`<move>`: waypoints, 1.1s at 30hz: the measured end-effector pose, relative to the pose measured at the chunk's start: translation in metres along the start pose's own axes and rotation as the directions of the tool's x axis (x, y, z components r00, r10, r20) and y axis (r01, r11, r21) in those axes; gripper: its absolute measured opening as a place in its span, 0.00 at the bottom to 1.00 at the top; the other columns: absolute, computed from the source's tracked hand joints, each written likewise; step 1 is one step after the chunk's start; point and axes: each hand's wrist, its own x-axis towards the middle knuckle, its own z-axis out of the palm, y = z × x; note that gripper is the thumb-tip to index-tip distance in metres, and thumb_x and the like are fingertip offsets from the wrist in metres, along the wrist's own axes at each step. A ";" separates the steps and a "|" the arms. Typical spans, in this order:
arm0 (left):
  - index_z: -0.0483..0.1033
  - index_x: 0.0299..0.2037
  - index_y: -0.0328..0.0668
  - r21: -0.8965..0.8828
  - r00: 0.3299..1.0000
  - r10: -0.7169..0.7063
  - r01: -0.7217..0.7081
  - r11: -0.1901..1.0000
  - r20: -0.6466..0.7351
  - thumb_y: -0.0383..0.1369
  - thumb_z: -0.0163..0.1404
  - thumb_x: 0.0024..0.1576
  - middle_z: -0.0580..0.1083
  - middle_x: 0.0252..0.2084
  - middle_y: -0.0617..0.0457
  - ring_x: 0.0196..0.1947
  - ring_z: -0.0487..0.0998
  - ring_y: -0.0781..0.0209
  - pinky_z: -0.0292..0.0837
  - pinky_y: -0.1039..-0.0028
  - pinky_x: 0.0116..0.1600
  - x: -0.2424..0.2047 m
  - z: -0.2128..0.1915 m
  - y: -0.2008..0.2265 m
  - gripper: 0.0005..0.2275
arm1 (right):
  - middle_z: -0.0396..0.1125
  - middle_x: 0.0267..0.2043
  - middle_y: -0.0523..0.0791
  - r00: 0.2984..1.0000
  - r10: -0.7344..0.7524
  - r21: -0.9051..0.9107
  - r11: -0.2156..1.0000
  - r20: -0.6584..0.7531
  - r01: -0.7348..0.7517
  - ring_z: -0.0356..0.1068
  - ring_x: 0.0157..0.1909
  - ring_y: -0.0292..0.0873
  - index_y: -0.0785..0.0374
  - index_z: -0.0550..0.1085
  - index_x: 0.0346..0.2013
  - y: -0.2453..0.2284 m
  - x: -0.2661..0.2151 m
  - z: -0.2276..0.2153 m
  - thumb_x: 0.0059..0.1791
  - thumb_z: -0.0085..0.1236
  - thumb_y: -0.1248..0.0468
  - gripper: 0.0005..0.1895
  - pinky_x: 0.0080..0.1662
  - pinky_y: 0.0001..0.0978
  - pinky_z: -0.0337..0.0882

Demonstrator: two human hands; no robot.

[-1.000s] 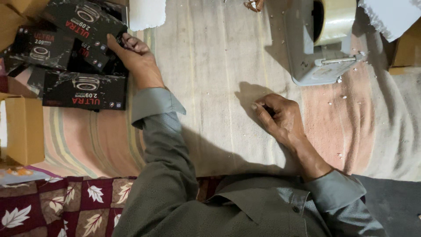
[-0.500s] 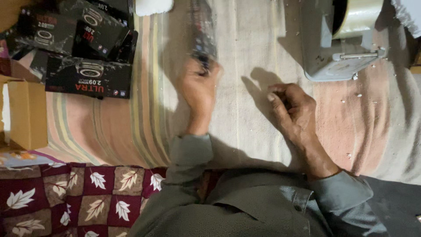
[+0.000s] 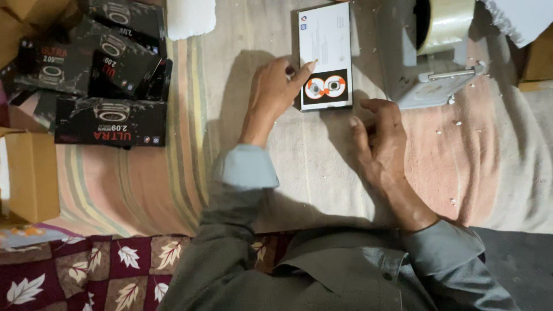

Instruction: The person unpacks smartwatch boxes, removes the watch and accessories, places them into small brown shipping boxes, and seals the boxes with tape. The person repeats this process for multiple watches.

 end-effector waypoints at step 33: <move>0.78 0.47 0.27 -0.829 0.910 0.264 0.132 0.544 0.318 0.39 0.60 0.55 0.79 0.32 0.43 0.22 0.80 0.59 0.79 0.66 0.26 -0.004 -0.002 -0.018 0.19 | 0.73 0.44 0.60 0.994 -0.020 -0.337 0.940 0.110 0.056 0.74 0.43 0.57 0.76 0.68 0.59 0.018 0.053 0.023 0.50 0.63 0.45 0.38 0.44 0.52 0.75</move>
